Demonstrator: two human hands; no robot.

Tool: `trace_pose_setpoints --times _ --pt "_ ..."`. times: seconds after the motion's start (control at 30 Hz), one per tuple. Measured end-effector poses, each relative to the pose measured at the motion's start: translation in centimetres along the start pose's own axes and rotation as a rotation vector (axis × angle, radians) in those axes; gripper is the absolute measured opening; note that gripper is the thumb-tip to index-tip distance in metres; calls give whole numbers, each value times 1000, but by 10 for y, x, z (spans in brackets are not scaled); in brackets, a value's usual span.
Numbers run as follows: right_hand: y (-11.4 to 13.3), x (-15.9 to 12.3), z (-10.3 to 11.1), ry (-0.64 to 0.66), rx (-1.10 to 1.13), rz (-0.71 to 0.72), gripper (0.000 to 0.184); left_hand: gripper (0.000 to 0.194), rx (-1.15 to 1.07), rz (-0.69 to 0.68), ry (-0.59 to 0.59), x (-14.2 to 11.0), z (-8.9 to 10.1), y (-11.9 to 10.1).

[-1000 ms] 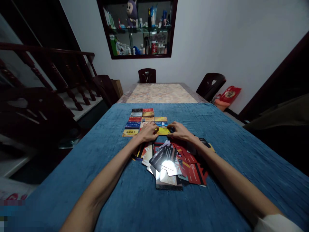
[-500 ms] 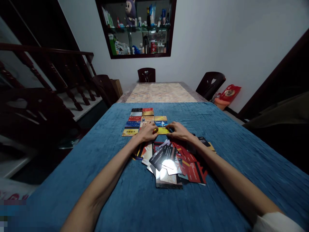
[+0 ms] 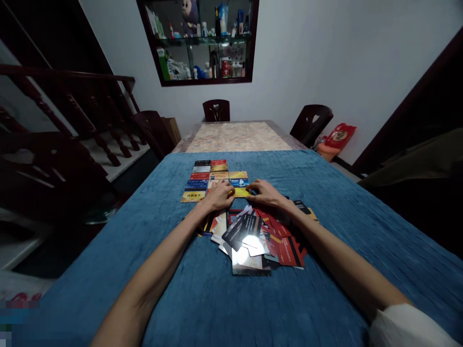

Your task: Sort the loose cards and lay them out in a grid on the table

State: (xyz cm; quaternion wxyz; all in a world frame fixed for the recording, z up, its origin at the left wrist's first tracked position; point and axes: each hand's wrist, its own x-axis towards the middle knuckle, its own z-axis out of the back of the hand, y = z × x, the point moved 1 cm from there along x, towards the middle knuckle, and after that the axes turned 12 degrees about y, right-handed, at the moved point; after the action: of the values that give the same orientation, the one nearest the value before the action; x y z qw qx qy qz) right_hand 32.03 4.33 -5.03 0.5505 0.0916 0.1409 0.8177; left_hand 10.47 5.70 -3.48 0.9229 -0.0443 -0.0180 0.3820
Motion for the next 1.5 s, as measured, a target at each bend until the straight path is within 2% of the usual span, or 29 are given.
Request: trace_pose_setpoints --times 0.3,0.6,0.8,0.97,1.03,1.2,1.27,1.5 --pt "-6 -6 17 -100 11 43 31 23 24 -44 -99 -2 10 -11" --pt "6 -17 33 -127 -64 44 24 24 54 -155 -124 -5 21 -49" --pt "-3 -49 42 -139 -121 87 24 24 115 -258 -111 -12 24 -87" --pt "-26 -86 33 -128 -91 184 24 25 131 -335 -95 -20 21 -116" --pt "-35 -97 27 -133 -63 210 27 24 135 -352 -83 -22 18 -128" --pt "-46 -114 18 -93 -36 250 57 29 162 -356 -47 -18 10 -156" --pt "-47 -118 17 -88 -33 263 61 31 174 -358 -43 -15 7 -163" --pt "-45 -124 16 -54 -58 300 63 38 208 -335 2 -16 -6 -165"
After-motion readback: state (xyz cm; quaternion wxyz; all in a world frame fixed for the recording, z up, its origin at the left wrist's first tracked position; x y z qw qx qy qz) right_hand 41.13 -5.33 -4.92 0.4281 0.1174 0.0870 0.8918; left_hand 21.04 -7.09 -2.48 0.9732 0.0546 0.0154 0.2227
